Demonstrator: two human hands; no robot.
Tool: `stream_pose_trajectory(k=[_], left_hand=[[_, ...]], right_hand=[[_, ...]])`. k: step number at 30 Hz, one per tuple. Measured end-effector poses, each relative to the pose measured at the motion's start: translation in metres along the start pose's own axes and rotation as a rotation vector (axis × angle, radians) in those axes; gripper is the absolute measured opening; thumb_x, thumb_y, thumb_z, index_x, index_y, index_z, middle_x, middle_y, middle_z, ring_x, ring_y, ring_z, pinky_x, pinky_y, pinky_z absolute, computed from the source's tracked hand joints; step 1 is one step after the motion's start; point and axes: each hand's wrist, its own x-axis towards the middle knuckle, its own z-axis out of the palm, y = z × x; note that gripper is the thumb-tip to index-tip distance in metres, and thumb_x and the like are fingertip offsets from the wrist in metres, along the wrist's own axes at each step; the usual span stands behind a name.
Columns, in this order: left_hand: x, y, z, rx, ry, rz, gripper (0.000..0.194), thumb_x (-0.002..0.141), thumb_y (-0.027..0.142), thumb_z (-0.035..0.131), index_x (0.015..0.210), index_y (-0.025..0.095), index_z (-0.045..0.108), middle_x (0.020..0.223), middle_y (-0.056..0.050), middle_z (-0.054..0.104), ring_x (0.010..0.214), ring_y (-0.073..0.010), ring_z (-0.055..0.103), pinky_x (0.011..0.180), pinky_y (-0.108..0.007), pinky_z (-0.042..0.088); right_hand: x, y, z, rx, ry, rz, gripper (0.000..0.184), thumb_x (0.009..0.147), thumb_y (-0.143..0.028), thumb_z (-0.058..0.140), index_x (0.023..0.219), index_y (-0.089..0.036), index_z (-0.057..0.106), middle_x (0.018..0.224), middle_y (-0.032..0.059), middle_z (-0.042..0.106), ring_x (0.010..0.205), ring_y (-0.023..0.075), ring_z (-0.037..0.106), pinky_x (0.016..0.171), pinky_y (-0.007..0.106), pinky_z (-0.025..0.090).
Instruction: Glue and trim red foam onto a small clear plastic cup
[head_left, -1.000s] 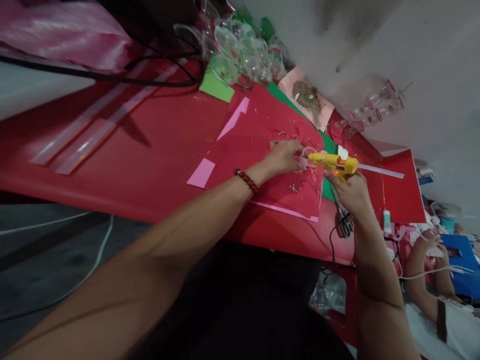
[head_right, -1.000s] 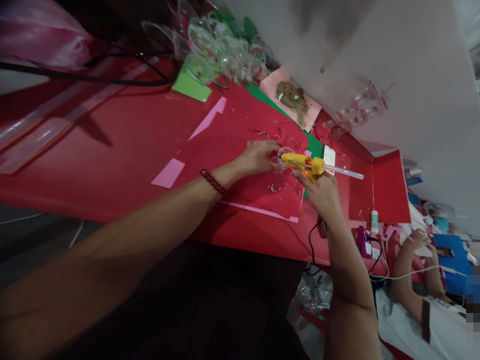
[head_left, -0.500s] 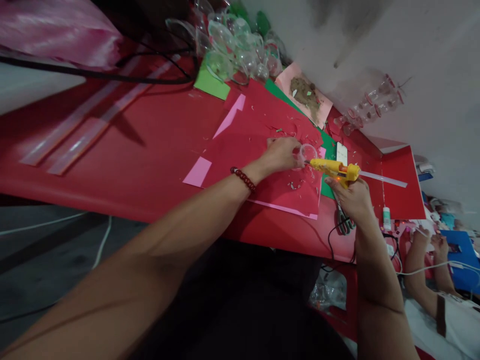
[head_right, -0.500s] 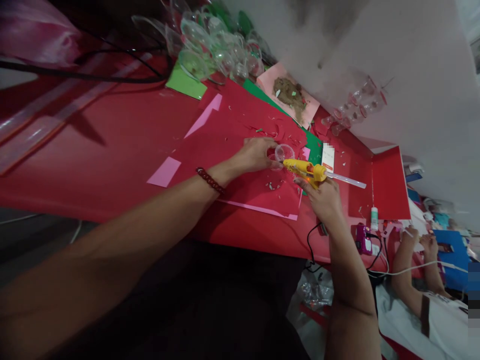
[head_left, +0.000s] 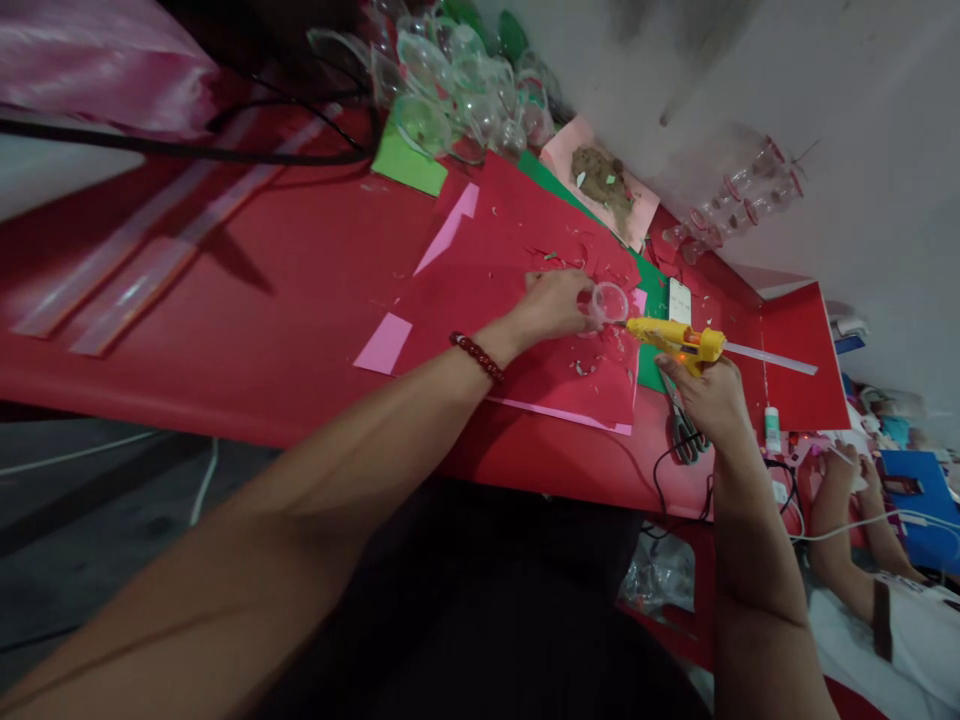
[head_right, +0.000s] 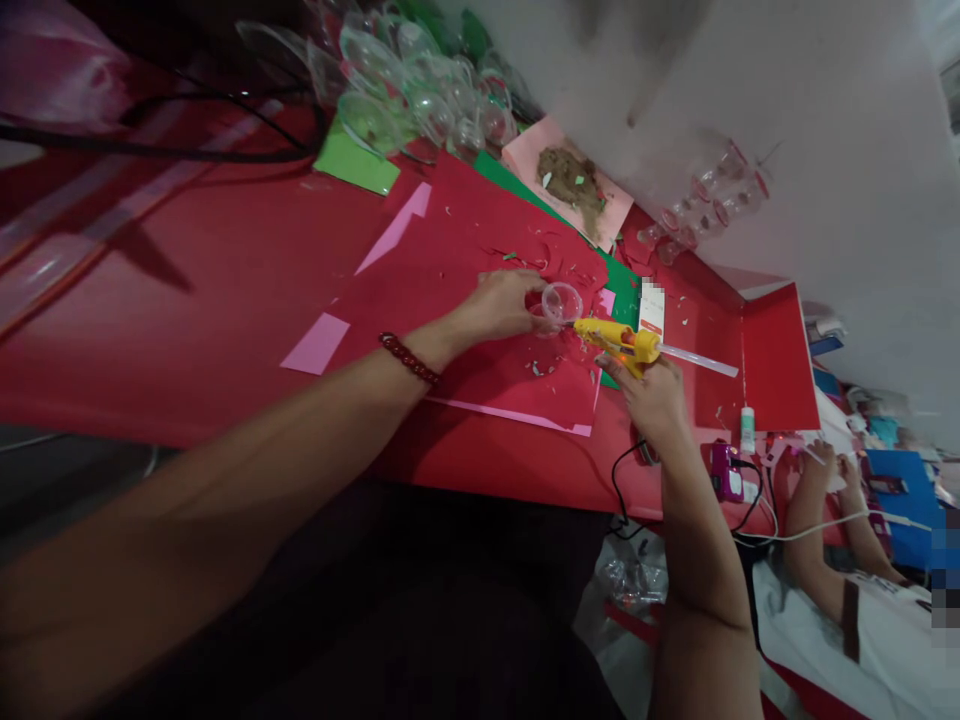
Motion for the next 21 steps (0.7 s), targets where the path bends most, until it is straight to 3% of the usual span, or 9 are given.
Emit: stream_pose_trajectory(k=[4,7,10,13,17,21], left_hand=[[0.002,-0.004,0.004,-0.019,0.049,0.029,0.025,0.068,0.030,0.087,0.090,0.022,0.079,0.106,-0.008,0.076,0.106,-0.0310,0.068,0.091,-0.042,0.045],[0.004,-0.008,0.006,-0.022,0.060,0.033,0.025,0.065,0.030,0.089,0.085,0.021,0.078,0.101,-0.007,0.076,0.101,-0.0309,0.068,0.090,-0.043,0.046],[0.006,-0.014,0.010,-0.060,0.079,0.053,0.030,0.060,0.032,0.092,0.083,0.022,0.077,0.100,-0.007,0.077,0.100,-0.0318,0.069,0.094,-0.046,0.048],[0.010,-0.024,0.014,-0.103,0.091,0.084,0.037,0.054,0.026,0.094,0.087,0.023,0.078,0.106,-0.007,0.078,0.107,-0.0348,0.069,0.102,-0.050,0.049],[0.016,-0.038,0.017,-0.110,0.094,0.114,0.039,0.055,0.020,0.088,0.092,0.023,0.077,0.115,-0.009,0.077,0.113,-0.0368,0.069,0.106,-0.054,0.050],[0.018,-0.040,0.015,-0.101,0.058,0.094,0.043,0.054,0.017,0.086,0.094,0.024,0.076,0.113,-0.009,0.077,0.115,-0.0366,0.068,0.107,-0.054,0.050]], right_hand=[[-0.001,0.008,-0.006,0.026,-0.021,0.070,0.055,0.081,-0.079,0.069,0.087,-0.025,0.078,0.082,0.0080,0.078,0.077,0.0257,0.073,0.066,0.037,0.057],[-0.002,0.022,-0.014,0.172,-0.087,0.211,0.052,0.077,-0.073,0.076,0.086,-0.022,0.074,0.065,0.0027,0.067,0.061,0.0189,0.063,0.052,0.031,0.049],[0.001,0.049,-0.024,0.388,-0.100,0.414,0.051,0.065,-0.064,0.089,0.082,-0.021,0.068,0.053,-0.0058,0.053,0.046,0.0102,0.044,0.042,0.024,0.036],[0.004,0.086,-0.035,0.570,-0.055,0.554,0.052,0.055,-0.050,0.098,0.076,-0.020,0.061,0.058,-0.0053,0.058,0.045,0.0048,0.038,0.041,0.020,0.031],[0.003,0.132,-0.047,0.522,-0.118,0.743,0.047,0.064,-0.037,0.098,0.075,-0.020,0.056,0.057,-0.0054,0.057,0.046,0.0038,0.037,0.040,0.017,0.030],[-0.003,0.161,-0.050,0.407,-0.162,0.834,0.034,0.080,-0.036,0.088,0.079,-0.019,0.059,0.066,0.0008,0.067,0.045,0.0047,0.039,0.041,0.018,0.034]])
